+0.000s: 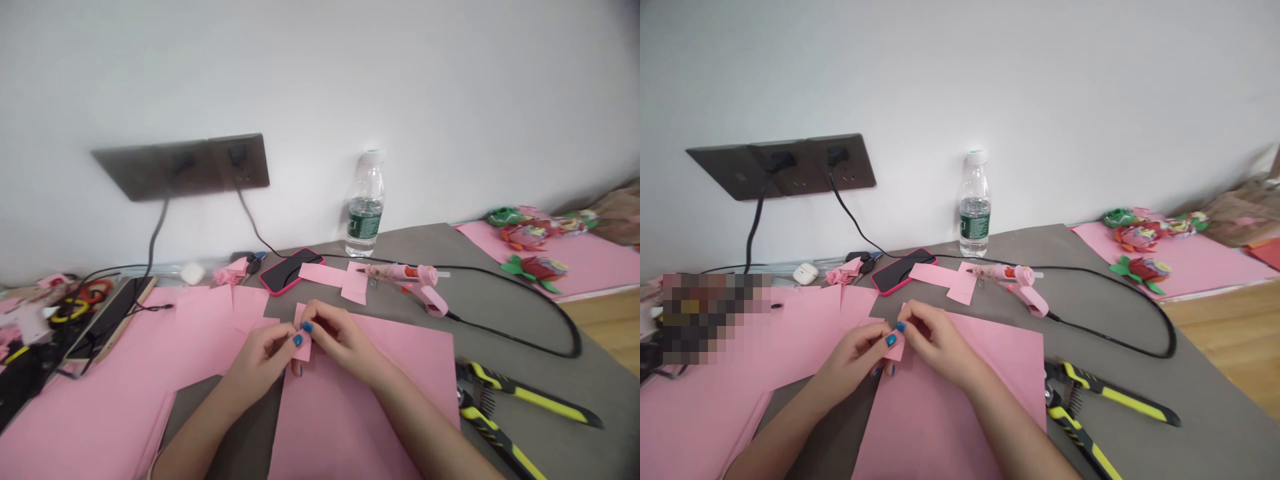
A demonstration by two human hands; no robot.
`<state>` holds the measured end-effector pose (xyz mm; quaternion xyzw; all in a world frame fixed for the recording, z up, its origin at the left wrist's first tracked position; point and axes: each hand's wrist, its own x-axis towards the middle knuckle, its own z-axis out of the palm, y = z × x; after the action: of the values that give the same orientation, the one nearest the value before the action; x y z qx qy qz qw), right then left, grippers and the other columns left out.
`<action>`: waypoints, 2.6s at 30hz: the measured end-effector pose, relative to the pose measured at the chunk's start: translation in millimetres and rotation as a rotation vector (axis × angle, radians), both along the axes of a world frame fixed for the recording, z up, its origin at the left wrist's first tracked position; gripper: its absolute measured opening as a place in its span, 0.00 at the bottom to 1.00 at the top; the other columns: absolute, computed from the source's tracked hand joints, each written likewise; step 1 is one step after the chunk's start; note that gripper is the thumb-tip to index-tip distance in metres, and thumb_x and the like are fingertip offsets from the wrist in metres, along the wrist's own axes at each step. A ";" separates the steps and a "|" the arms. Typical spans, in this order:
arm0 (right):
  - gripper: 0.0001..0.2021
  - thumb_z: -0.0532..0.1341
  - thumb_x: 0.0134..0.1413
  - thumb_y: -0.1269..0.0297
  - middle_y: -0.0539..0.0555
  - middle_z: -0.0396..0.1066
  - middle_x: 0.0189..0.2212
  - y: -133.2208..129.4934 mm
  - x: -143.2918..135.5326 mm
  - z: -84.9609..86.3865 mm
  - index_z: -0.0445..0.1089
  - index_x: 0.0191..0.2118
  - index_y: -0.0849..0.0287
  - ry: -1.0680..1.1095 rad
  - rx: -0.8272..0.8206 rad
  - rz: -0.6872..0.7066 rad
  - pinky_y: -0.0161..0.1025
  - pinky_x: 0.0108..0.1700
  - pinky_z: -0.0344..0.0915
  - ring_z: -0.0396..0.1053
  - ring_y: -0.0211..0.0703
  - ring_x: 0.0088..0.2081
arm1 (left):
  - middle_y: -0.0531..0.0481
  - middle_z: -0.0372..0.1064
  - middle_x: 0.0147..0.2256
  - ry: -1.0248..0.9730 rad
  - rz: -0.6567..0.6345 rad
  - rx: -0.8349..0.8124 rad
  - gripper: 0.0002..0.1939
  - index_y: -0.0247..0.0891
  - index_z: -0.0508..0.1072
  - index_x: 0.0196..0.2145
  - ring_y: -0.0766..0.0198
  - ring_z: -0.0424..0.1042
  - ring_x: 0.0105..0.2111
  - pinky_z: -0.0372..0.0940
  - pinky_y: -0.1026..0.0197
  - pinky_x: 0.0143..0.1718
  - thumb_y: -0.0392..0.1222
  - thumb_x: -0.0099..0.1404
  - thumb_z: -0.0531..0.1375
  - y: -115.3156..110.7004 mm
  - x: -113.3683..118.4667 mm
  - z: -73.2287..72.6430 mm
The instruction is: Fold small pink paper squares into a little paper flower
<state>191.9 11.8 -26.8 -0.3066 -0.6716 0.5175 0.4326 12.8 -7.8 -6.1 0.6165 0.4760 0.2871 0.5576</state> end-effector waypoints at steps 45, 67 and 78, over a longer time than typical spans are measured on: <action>0.07 0.63 0.60 0.68 0.51 0.67 0.29 2.5 -3.5 -6.6 0.69 0.30 0.58 -0.040 0.177 -0.083 0.35 0.30 0.57 0.64 0.38 0.29 | 0.53 0.71 0.19 -0.106 0.230 0.006 0.17 0.36 0.74 0.29 0.66 0.72 0.20 0.68 0.67 0.23 0.54 0.65 0.60 4.9 -4.4 -8.9; 0.12 0.63 0.59 0.55 0.49 0.64 0.28 3.6 -0.8 -2.9 0.67 0.31 0.58 0.110 -0.123 -0.055 0.35 0.31 0.60 0.62 0.38 0.28 | 0.44 0.79 0.29 -0.112 0.207 -0.103 0.20 0.35 0.78 0.32 0.57 0.79 0.29 0.60 0.69 0.18 0.57 0.64 0.61 2.5 0.8 -4.2; 0.16 0.63 0.59 0.50 0.48 0.62 0.26 0.9 -2.5 -0.3 0.64 0.31 0.58 0.112 -0.166 -0.038 0.34 0.27 0.57 0.59 0.35 0.25 | 0.47 0.78 0.26 -0.190 0.186 -0.213 0.17 0.36 0.76 0.31 0.60 0.79 0.27 0.67 0.66 0.26 0.56 0.62 0.64 1.7 3.5 0.3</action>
<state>189.4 12.8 -27.0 -0.3245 -0.5952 0.5796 0.4522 16.3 -6.1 -5.7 0.4771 0.5039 0.3423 0.6335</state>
